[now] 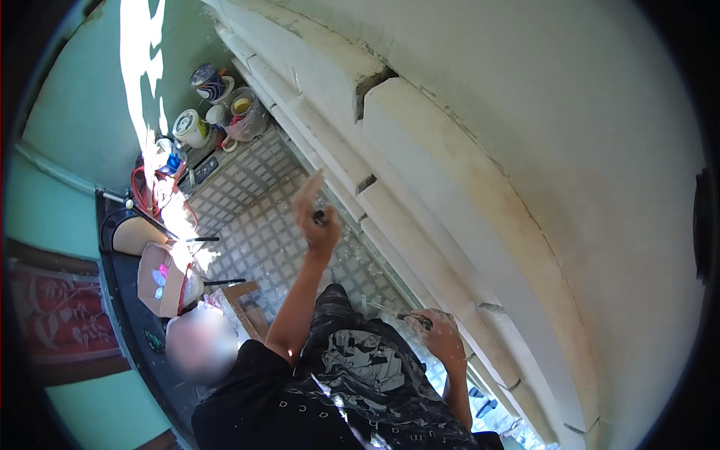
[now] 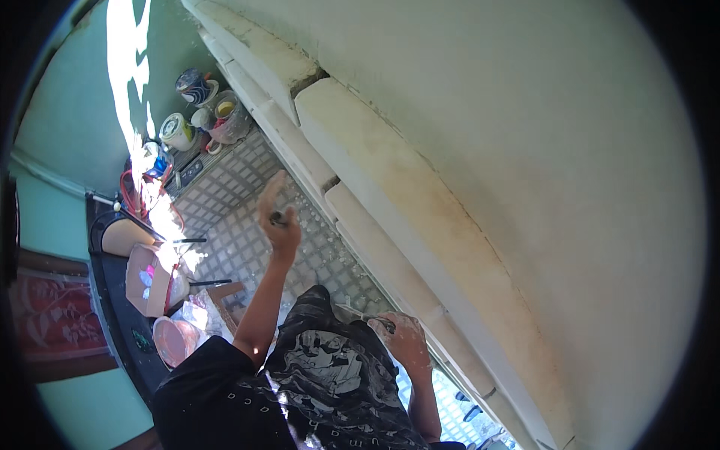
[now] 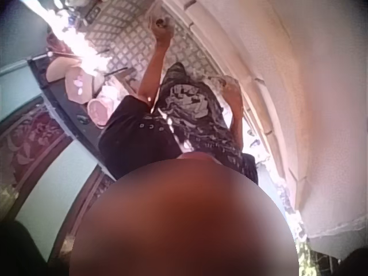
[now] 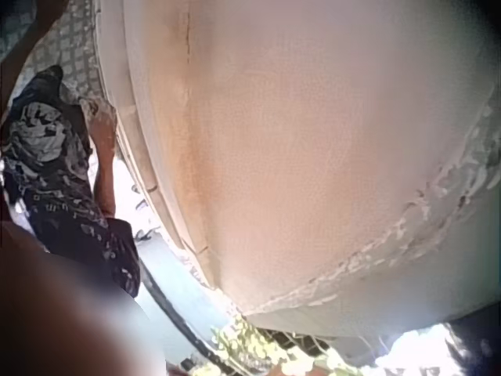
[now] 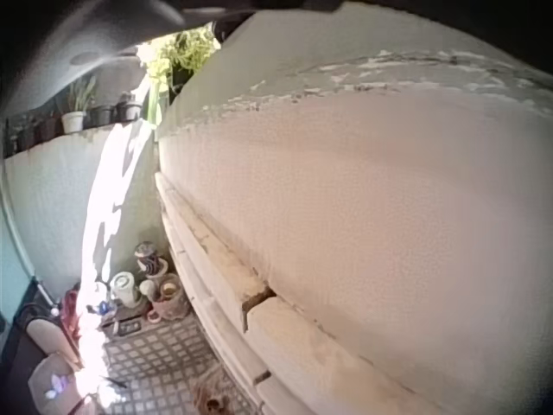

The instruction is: Repairing a cracked area on a wall using a putty knife and filler.

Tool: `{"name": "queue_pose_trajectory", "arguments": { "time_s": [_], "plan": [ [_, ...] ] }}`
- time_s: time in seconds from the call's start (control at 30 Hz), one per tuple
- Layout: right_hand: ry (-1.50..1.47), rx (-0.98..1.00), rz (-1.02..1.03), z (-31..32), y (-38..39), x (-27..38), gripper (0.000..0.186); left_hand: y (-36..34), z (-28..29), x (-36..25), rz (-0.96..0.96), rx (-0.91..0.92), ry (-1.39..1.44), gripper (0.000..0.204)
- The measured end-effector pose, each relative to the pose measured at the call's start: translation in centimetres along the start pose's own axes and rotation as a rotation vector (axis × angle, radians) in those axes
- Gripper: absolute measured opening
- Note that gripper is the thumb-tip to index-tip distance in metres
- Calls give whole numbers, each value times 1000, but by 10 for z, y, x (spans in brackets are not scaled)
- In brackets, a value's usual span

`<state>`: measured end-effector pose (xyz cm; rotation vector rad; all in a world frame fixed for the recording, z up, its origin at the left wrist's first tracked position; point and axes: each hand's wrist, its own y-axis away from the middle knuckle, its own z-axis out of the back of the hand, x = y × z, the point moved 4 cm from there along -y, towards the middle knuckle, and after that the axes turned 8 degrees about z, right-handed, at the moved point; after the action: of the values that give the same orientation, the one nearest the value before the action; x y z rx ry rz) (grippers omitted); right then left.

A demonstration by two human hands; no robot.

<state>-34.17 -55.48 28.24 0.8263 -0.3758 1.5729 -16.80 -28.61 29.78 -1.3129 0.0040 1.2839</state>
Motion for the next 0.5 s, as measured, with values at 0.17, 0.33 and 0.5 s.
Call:
{"name": "queue_pose_trajectory", "arguments": {
  "time_s": [0.17,0.33,0.5],
  "plan": [
    [33,122,118,-1,10,-25,36,58,-32,-55,-318,517,116,50],
    [47,130,198,9,15,-17,36,42,18,29,295,-121,-221,63],
    [-255,-265,530,31,23,12,30,81,47,31,533,77,-164,65]
  ]
}}
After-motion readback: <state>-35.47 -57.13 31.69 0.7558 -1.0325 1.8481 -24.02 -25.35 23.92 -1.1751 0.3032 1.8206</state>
